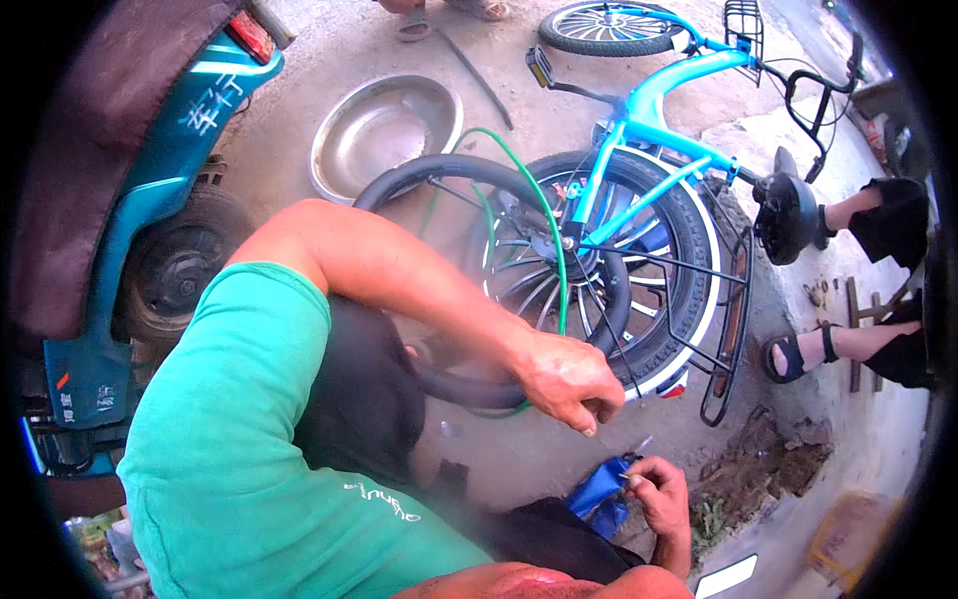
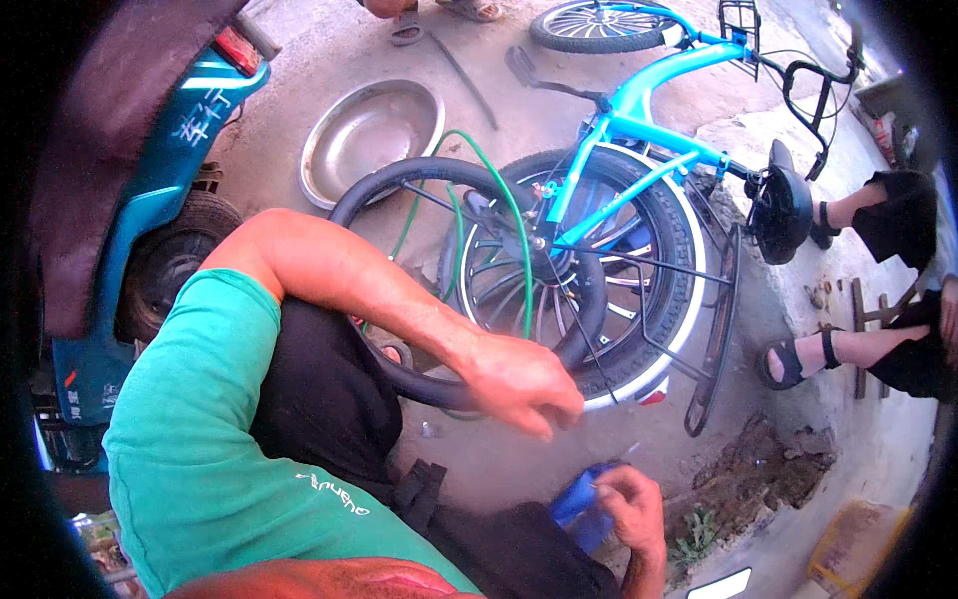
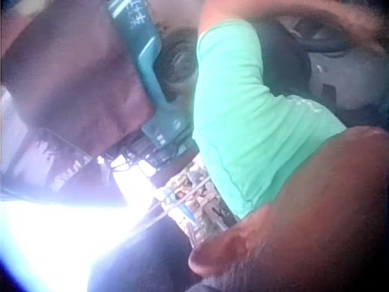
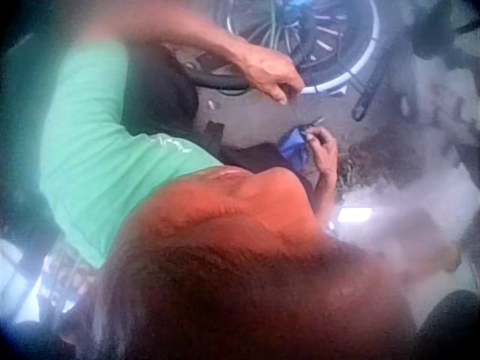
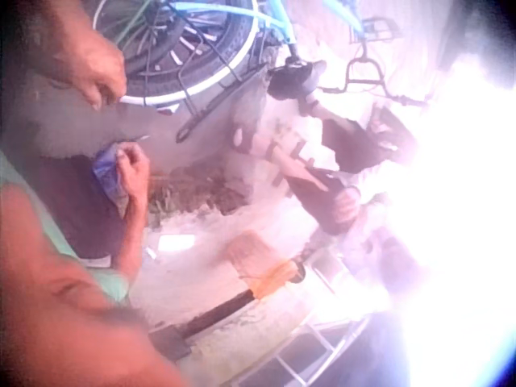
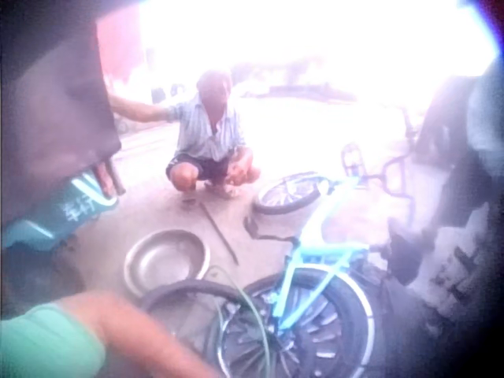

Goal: The person prepares a tire patch by peeling a backing and applies it to a bicycle inner tube, then uses a screwdriver to help re-seat the tire bead onto the rim before beginning to inflate the tire.

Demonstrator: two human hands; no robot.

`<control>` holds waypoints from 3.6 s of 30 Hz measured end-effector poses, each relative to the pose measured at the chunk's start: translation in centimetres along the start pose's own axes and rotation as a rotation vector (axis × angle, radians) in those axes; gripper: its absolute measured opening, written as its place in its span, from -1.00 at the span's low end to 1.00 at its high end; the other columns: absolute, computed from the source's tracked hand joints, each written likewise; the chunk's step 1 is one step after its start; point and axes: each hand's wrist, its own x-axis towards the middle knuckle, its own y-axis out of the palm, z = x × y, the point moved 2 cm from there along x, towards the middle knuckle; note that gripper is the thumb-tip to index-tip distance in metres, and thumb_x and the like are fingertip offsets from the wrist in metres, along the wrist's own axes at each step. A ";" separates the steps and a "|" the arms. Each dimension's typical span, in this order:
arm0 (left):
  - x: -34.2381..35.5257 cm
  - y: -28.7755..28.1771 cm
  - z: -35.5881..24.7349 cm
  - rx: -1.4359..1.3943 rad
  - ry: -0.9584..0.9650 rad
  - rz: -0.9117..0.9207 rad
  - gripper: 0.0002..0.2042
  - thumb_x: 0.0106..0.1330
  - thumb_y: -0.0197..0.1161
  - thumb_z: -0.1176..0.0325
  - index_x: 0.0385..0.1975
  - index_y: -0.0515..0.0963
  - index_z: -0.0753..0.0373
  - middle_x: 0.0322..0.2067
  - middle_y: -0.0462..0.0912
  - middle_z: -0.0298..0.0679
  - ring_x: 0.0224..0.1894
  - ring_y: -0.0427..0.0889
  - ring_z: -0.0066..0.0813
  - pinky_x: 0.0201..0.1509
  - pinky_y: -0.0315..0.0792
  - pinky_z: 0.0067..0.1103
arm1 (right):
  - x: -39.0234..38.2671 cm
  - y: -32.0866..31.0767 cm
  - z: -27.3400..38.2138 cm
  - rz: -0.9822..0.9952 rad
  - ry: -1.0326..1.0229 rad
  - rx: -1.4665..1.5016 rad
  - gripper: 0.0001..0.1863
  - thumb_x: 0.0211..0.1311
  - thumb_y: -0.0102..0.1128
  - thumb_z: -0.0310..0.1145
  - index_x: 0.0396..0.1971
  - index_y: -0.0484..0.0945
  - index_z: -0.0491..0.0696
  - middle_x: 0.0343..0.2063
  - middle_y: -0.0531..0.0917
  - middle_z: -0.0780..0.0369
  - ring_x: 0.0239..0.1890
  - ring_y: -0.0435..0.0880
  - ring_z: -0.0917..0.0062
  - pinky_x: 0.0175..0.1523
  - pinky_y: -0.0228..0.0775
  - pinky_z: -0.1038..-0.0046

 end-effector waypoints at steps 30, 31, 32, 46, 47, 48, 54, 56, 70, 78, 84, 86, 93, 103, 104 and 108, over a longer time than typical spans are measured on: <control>-3.3 -8.8 9.2 -0.055 -0.317 -0.499 -0.82 0.33 0.27 0.42 -0.14 0.62 0.33 -0.26 0.76 -0.10 -0.19 0.76 -0.34 -0.09 0.61 -0.38 | 21.6 5.8 9.6 -0.429 -0.458 -0.808 -0.66 0.21 0.26 -0.42 0.01 0.72 0.03 0.26 0.47 -0.02 0.28 0.49 0.05 0.36 0.34 0.16; -3.1 -8.7 9.3 0.009 -0.300 -0.505 -0.81 0.33 0.26 0.40 -0.14 0.62 0.32 -0.26 0.75 -0.10 -0.18 0.76 -0.31 -0.09 0.60 -0.37 | 21.9 5.6 9.4 -0.402 -0.423 -0.820 -0.66 0.22 0.25 -0.41 0.01 0.72 0.04 0.28 0.45 -0.03 0.31 0.46 0.05 0.39 0.31 0.15; -3.1 -8.6 9.6 0.075 -0.285 -0.515 -0.81 0.33 0.26 0.39 -0.13 0.62 0.31 -0.26 0.75 -0.09 -0.18 0.76 -0.28 -0.08 0.59 -0.35 | 22.2 5.4 9.4 -0.334 -0.386 -0.777 -0.66 0.28 0.18 -0.36 0.02 0.73 0.07 0.34 0.39 -0.07 0.35 0.41 0.01 0.45 0.22 0.13; -2.1 -7.2 11.8 0.367 -0.265 -0.484 -0.77 0.31 0.26 0.27 -0.17 0.59 0.29 -0.25 0.68 0.03 -0.10 0.68 0.09 -0.02 0.52 -0.15 | 23.0 5.7 8.2 -0.320 -0.460 -0.613 -0.70 0.28 0.19 -0.25 -0.09 0.68 -0.07 0.32 0.35 -0.12 0.35 0.39 -0.05 0.41 0.27 0.09; -2.1 -7.2 11.8 0.377 -0.280 -0.471 -0.76 0.31 0.25 0.26 -0.17 0.58 0.29 -0.24 0.67 0.03 -0.10 0.67 0.09 -0.02 0.52 -0.14 | 23.1 5.6 8.1 -0.314 -0.480 -0.608 -0.71 0.28 0.20 -0.25 -0.09 0.68 -0.07 0.32 0.35 -0.13 0.35 0.39 -0.05 0.40 0.27 0.09; -2.1 -7.2 11.9 0.387 -0.294 -0.457 -0.76 0.31 0.25 0.26 -0.16 0.58 0.28 -0.24 0.67 0.04 -0.10 0.67 0.10 -0.02 0.51 -0.13 | 23.1 5.6 8.0 -0.309 -0.500 -0.603 -0.71 0.27 0.22 -0.25 -0.10 0.68 -0.08 0.32 0.35 -0.14 0.35 0.39 -0.06 0.40 0.28 0.09; -2.1 -7.0 12.0 0.436 -0.268 -0.463 -0.75 0.31 0.25 0.25 -0.13 0.55 0.25 -0.25 0.64 0.04 -0.14 0.66 0.13 -0.05 0.51 -0.10 | 23.1 5.7 7.8 -0.326 -0.520 -0.583 -0.72 0.30 0.21 -0.25 -0.11 0.67 -0.10 0.32 0.34 -0.16 0.35 0.39 -0.07 0.40 0.27 0.09; -2.1 -6.9 11.9 0.449 -0.273 -0.473 -0.76 0.31 0.25 0.24 -0.14 0.55 0.25 -0.27 0.63 0.03 -0.15 0.65 0.13 -0.07 0.51 -0.10 | 23.2 5.7 7.6 -0.332 -0.513 -0.571 -0.72 0.31 0.20 -0.26 -0.11 0.66 -0.10 0.32 0.34 -0.16 0.35 0.39 -0.07 0.41 0.26 0.09; -2.8 -6.3 12.2 0.463 -0.198 -0.487 -0.79 0.30 0.26 0.23 -0.23 0.55 0.23 -0.29 0.64 -0.03 -0.19 0.68 0.08 -0.15 0.53 -0.12 | 22.9 5.9 8.0 -0.327 -0.525 -0.628 -0.75 0.25 0.35 -0.29 -0.13 0.64 -0.07 0.32 0.31 -0.15 0.23 0.54 -0.04 0.26 0.45 0.12; -2.6 -6.1 12.2 0.454 -0.176 -0.549 -0.77 0.31 0.26 0.20 -0.20 0.54 0.22 -0.31 0.62 -0.04 -0.20 0.66 0.07 -0.16 0.52 -0.14 | 22.7 6.0 8.1 -0.327 -0.552 -0.607 -0.74 0.29 0.31 -0.29 -0.09 0.61 -0.09 0.33 0.30 -0.16 0.26 0.50 -0.08 0.30 0.41 0.10; -2.6 -6.1 12.1 0.445 -0.193 -0.555 -0.77 0.32 0.26 0.20 -0.19 0.54 0.21 -0.30 0.62 -0.05 -0.20 0.66 0.06 -0.17 0.51 -0.14 | 22.8 6.0 8.0 -0.336 -0.563 -0.594 -0.74 0.30 0.29 -0.30 -0.09 0.60 -0.10 0.32 0.30 -0.16 0.26 0.49 -0.10 0.30 0.40 0.09; -2.5 -6.1 12.1 0.450 -0.197 -0.562 -0.77 0.32 0.26 0.20 -0.19 0.54 0.21 -0.30 0.62 -0.06 -0.20 0.67 0.06 -0.17 0.51 -0.14 | 22.8 6.0 8.1 -0.330 -0.566 -0.586 -0.74 0.30 0.29 -0.31 -0.10 0.60 -0.10 0.32 0.30 -0.17 0.25 0.50 -0.09 0.29 0.41 0.09; -2.2 -6.1 12.0 0.450 -0.260 -0.538 -0.77 0.32 0.26 0.19 -0.20 0.54 0.21 -0.30 0.64 -0.06 -0.20 0.67 0.06 -0.17 0.52 -0.13 | 22.8 6.0 7.9 -0.344 -0.600 -0.607 -0.76 0.30 0.29 -0.33 -0.10 0.60 -0.10 0.31 0.31 -0.17 0.24 0.51 -0.09 0.27 0.43 0.09; -1.9 -6.1 11.9 0.569 -0.202 -0.558 -0.76 0.31 0.26 0.16 -0.25 0.49 0.20 -0.39 0.62 -0.02 -0.31 0.66 0.14 -0.29 0.54 -0.07 | 23.2 6.1 7.5 -0.286 -0.512 -0.549 -0.77 0.33 0.27 -0.33 -0.11 0.57 -0.13 0.38 0.22 -0.20 0.36 0.38 -0.13 0.39 0.30 0.09; -2.0 -6.0 12.2 0.551 -0.226 -0.575 -0.76 0.31 0.26 0.16 -0.27 0.49 0.20 -0.39 0.63 -0.02 -0.34 0.67 0.15 -0.31 0.54 -0.07 | 23.4 6.2 7.5 -0.304 -0.533 -0.593 -0.76 0.32 0.28 -0.32 -0.13 0.57 -0.13 0.38 0.22 -0.20 0.36 0.37 -0.13 0.39 0.30 0.09; -1.6 -6.4 10.8 0.489 -0.272 -0.527 -0.76 0.30 0.27 0.18 -0.27 0.52 0.23 -0.36 0.65 0.01 -0.30 0.68 0.17 -0.25 0.54 -0.06 | 22.7 5.9 7.9 -0.303 -0.519 -0.592 -0.73 0.30 0.28 -0.31 -0.09 0.60 -0.13 0.39 0.24 -0.17 0.24 0.52 -0.10 0.28 0.43 0.11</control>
